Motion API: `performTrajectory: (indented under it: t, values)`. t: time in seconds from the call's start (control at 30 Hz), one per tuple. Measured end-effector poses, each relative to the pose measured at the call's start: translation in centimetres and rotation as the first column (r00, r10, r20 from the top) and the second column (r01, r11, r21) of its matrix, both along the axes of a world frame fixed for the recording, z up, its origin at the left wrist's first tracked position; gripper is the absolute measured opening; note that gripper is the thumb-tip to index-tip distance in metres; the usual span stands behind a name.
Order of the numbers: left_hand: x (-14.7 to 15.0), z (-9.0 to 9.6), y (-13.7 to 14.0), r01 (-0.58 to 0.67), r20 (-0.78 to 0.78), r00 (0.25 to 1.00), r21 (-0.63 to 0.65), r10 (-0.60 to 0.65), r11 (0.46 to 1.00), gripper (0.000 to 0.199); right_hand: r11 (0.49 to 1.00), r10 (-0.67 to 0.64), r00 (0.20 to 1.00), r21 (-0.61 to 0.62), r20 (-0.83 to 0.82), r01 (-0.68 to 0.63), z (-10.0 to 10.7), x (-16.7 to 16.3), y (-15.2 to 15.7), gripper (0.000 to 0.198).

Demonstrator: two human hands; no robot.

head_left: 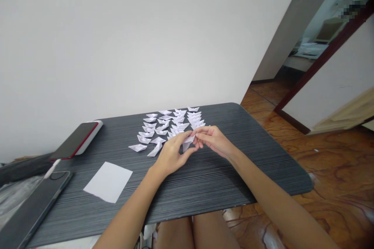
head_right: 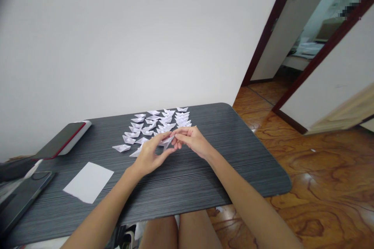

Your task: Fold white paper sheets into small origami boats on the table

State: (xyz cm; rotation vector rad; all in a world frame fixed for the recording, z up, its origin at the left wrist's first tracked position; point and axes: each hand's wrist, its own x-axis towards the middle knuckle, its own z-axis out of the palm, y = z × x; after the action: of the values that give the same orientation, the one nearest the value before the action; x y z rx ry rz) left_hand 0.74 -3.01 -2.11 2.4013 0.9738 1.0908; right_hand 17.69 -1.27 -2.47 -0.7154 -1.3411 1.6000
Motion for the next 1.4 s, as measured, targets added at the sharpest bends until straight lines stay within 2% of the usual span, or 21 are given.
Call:
performTrajectory:
  t: [0.07,0.13,0.23,0.4,0.53,0.6,0.8,0.9,1.03,1.13,1.27,1.33,1.4]
  values:
    - [0.3,-0.4,-0.1,-0.025,0.086,0.996,-0.124,0.036,0.992,0.035,0.999,-0.025,0.998,0.047,0.058,0.022,0.0,-0.2,-0.1,0.015]
    - [0.5,-0.6,0.0,-0.006,0.212,0.975,-0.283,0.069,0.959,0.035,0.983,-0.112,0.987,0.159,0.118,0.093,0.1,-0.4,-0.3,0.02]
    - [0.7,-0.8,0.2,0.043,0.36,0.924,-0.436,0.13,0.899,0.033,0.912,-0.271,0.941,0.366,0.201,0.184,0.3,-0.7,-0.7,0.023]
    - [0.9,-1.1,0.1,-0.027,0.328,0.926,-0.439,0.188,0.898,0.025,0.851,-0.358,0.884,0.494,0.302,0.176,0.5,-0.8,-0.9,0.008]
    - [1.2,-1.3,-0.3,-0.081,0.219,0.957,-0.424,0.189,0.902,0.023,0.741,-0.511,0.782,0.644,0.357,0.19,0.7,-0.7,-1.0,0.006]
    - [1.4,-1.2,-0.4,-0.135,0.159,0.965,-0.377,0.208,0.916,0.022,0.7,-0.531,0.771,0.695,0.352,0.165,0.7,-0.7,-1.0,0.007]
    - [1.3,-0.7,-0.4,-0.214,0.169,0.956,-0.165,0.241,0.963,0.019,0.645,-0.524,0.786,0.755,0.328,0.115,0.9,-0.6,-1.3,0.009]
    - [1.1,-0.6,-0.3,-0.231,0.207,0.943,-0.165,0.262,0.959,0.021,0.632,-0.502,0.794,0.772,0.344,0.065,1.0,-0.6,-1.4,0.009]
    - [1.1,-0.5,-0.4,-0.167,0.245,0.946,-0.192,0.212,0.967,0.017,0.612,-0.496,0.795,0.79,0.349,0.035,1.0,-0.5,-1.6,0.009]
    - [1.2,-0.3,-0.3,-0.125,0.343,0.912,-0.287,0.224,0.95,0.015,0.597,-0.515,0.791,0.801,0.331,0.054,1.0,-0.5,-1.6,0.008]
    - [1.3,-0.2,-0.1,-0.015,0.462,0.842,-0.498,0.28,0.867,0.021,0.572,-0.511,0.797,0.82,0.322,0.035,0.9,-0.4,-1.5,0.008]
    - [1.3,-0.1,-0.1,0.005,0.471,0.829,-0.545,0.302,0.838,0.021,0.565,-0.511,0.798,0.824,0.32,0.031,0.9,-0.4,-1.5,0.009]
    - [1.3,-0.1,-0.1,-0.006,0.457,0.834,-0.551,0.308,0.835,0.019,0.565,-0.513,0.798,0.824,0.317,0.036,0.9,-0.4,-1.5,0.009]
